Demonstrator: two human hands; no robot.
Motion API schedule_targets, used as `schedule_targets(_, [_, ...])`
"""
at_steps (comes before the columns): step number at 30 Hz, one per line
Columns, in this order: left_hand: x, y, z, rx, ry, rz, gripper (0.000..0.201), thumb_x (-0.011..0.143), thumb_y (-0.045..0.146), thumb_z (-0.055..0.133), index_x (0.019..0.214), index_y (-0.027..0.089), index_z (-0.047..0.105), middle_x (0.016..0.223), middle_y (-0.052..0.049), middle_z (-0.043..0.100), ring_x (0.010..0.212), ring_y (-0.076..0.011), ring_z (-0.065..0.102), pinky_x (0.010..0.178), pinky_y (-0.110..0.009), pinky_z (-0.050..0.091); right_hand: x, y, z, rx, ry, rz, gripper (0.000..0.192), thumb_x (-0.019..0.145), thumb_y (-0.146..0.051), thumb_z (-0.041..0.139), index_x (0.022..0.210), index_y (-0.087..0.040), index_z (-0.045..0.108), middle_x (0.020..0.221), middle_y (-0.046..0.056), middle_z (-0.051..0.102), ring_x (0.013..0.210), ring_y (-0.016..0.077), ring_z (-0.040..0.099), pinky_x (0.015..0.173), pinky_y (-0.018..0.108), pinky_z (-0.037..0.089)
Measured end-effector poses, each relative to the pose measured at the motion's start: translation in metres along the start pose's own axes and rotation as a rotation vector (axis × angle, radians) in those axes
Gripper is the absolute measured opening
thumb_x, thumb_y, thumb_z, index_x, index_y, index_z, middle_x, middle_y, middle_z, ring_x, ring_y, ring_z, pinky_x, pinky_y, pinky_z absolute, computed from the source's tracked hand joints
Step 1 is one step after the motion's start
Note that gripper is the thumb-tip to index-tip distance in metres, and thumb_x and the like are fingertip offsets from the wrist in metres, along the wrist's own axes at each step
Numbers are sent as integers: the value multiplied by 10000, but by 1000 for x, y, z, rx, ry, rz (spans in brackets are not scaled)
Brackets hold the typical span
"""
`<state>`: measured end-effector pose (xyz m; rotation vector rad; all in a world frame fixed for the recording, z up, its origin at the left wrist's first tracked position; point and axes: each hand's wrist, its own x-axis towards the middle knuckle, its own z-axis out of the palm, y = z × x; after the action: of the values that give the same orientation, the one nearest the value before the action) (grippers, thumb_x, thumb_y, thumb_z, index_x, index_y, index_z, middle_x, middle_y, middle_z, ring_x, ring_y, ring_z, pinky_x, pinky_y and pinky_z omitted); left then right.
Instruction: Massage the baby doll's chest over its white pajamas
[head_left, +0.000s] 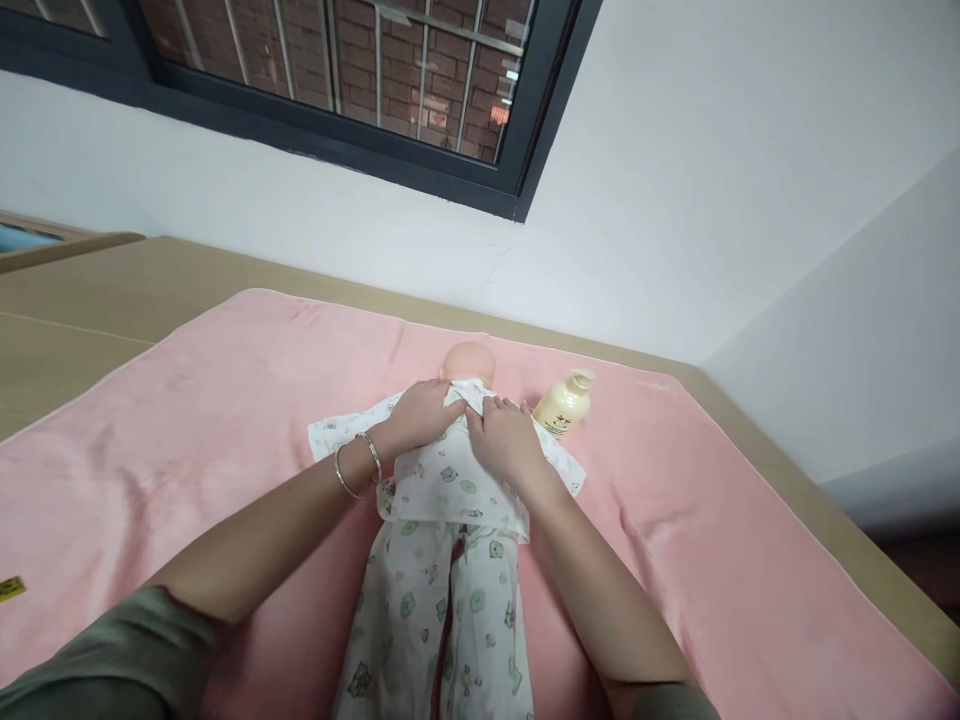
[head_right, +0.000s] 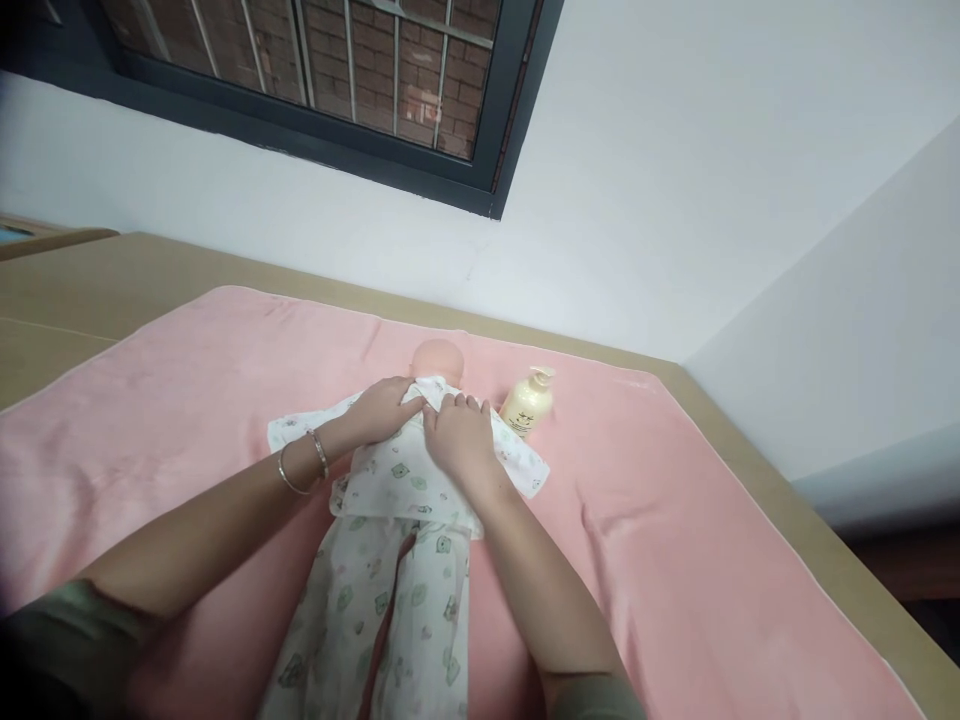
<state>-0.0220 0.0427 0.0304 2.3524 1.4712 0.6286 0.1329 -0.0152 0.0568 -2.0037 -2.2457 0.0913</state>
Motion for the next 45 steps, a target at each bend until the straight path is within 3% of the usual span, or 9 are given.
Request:
schedule_targets(6, [-3,2,5,15,49,4,358,970,423,400,1003,175,656,1059,-133,742,1022,-287,682,900,-390,516,16,15,9,124,28,-6,566,1076,-454,262,1448,-99,497,1501,207,538,1420,334,456,1187,530,243])
schedule_targets(11, [-4,1,10,-3,94,21,343,979,422,419,1028,184,661,1080,-121,741,1047,-280,674,957,-404,501,27,32,15,275,19,4,587,1052,-565,282,1351,-164,587,1360,162,663,1305,323,576,1182,550,244])
schedule_targets(16, [-4,0,12,-8,101,22,341,980,416,419,1039,176,654,1085,-126,736,1049,-288,671,968,-420,495,28,33,19,270,43,26,617,1042,-582,291,1403,-147,538,1409,175,628,1352,335,536,1200,550,188])
schedule_targets(20, [-4,-1,11,-3,100,33,342,983,412,416,1073,179,649,1094,-124,731,1063,-295,664,980,-431,489,28,32,18,273,44,55,652,1030,-597,323,1470,-135,453,1423,183,612,1353,341,534,1165,505,258])
schedule_targets(25, [-6,2,15,89,108,19,355,1000,385,402,1123,146,634,1123,-159,709,1080,-309,647,986,-446,480,29,33,14,256,33,32,571,1026,-574,353,1359,-164,568,1355,160,659,1263,333,592,1063,440,372])
schedule_targets(31, [-18,14,21,263,187,89,418,1018,312,349,1233,38,582,1173,-246,649,1140,-354,595,1025,-491,446,31,35,14,266,21,28,541,1028,-566,352,1279,-175,629,1285,146,690,1208,308,613,1015,407,399])
schedule_targets(38, [-4,2,5,9,19,27,393,1003,398,358,1077,137,642,1108,-160,704,1080,-303,643,949,-419,503,23,23,10,175,42,27,516,1053,-514,327,1288,-158,618,1315,170,668,1259,330,573,1082,483,354])
schedule_targets(45, [1,-2,0,-17,-19,-27,379,969,407,375,1018,162,659,1056,-138,727,1012,-290,672,892,-402,516,3,-5,9,-8,82,9,518,1066,-340,295,1430,-28,494,1444,255,564,1361,351,501,1153,489,288])
